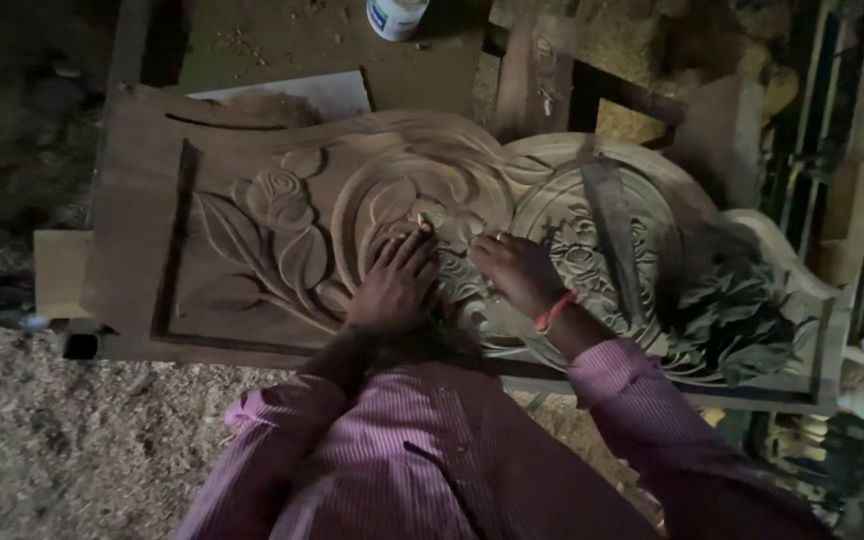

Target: The person carves a floral design into a wooden panel using a chisel and mallet. They then use a red pencil to mark details on the carved surface.

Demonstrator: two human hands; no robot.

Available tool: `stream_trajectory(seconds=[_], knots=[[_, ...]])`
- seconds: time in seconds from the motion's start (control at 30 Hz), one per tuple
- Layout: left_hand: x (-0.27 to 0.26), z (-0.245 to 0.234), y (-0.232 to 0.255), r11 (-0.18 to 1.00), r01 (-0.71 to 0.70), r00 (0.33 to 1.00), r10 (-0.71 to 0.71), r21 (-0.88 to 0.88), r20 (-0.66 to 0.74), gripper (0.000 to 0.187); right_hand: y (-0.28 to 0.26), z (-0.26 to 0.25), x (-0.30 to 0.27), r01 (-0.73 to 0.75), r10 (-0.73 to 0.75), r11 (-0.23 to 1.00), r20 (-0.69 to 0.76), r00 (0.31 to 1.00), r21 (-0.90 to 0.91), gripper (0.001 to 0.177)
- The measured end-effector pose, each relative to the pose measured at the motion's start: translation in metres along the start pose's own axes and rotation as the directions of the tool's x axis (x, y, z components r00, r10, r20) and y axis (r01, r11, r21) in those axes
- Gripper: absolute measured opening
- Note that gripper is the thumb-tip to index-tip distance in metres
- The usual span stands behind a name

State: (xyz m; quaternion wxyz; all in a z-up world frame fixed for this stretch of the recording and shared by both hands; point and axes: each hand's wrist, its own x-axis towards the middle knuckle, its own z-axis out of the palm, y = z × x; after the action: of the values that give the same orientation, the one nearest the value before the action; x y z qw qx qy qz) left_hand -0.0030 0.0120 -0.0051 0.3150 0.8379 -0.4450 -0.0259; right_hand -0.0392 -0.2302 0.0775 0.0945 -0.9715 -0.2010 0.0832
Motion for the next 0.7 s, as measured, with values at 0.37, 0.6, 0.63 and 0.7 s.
stream_trajectory(seconds=[0.37, 0.6, 0.63, 0.7], knots=[[0.003, -0.004, 0.001, 1.000, 0.022, 1.000, -0.022, 0.002, -0.017, 0.049, 0.014, 0.010, 0.007, 0.020, -0.005, 0.995, -0.150, 0.989, 0.098, 0.033], [0.000, 0.002, 0.002, 1.000, 0.015, 0.999, -0.014, 0.005, -0.032, 0.049, 0.025, 0.011, 0.005, -0.206, 0.207, 0.963, 0.010, 0.978, 0.173, 0.032], [0.001, 0.003, 0.003, 1.000, 0.021, 0.999, -0.021, -0.007, -0.040, 0.050, 0.024, 0.018, 0.009, -0.066, 0.089, 0.981, -0.114, 0.989, 0.185, 0.038], [0.001, 0.002, 0.003, 1.000, 0.011, 0.999, -0.012, -0.004, -0.051, 0.049, 0.020, 0.029, 0.013, 0.086, -0.067, 0.992, -0.193, 0.979, 0.091, 0.037]])
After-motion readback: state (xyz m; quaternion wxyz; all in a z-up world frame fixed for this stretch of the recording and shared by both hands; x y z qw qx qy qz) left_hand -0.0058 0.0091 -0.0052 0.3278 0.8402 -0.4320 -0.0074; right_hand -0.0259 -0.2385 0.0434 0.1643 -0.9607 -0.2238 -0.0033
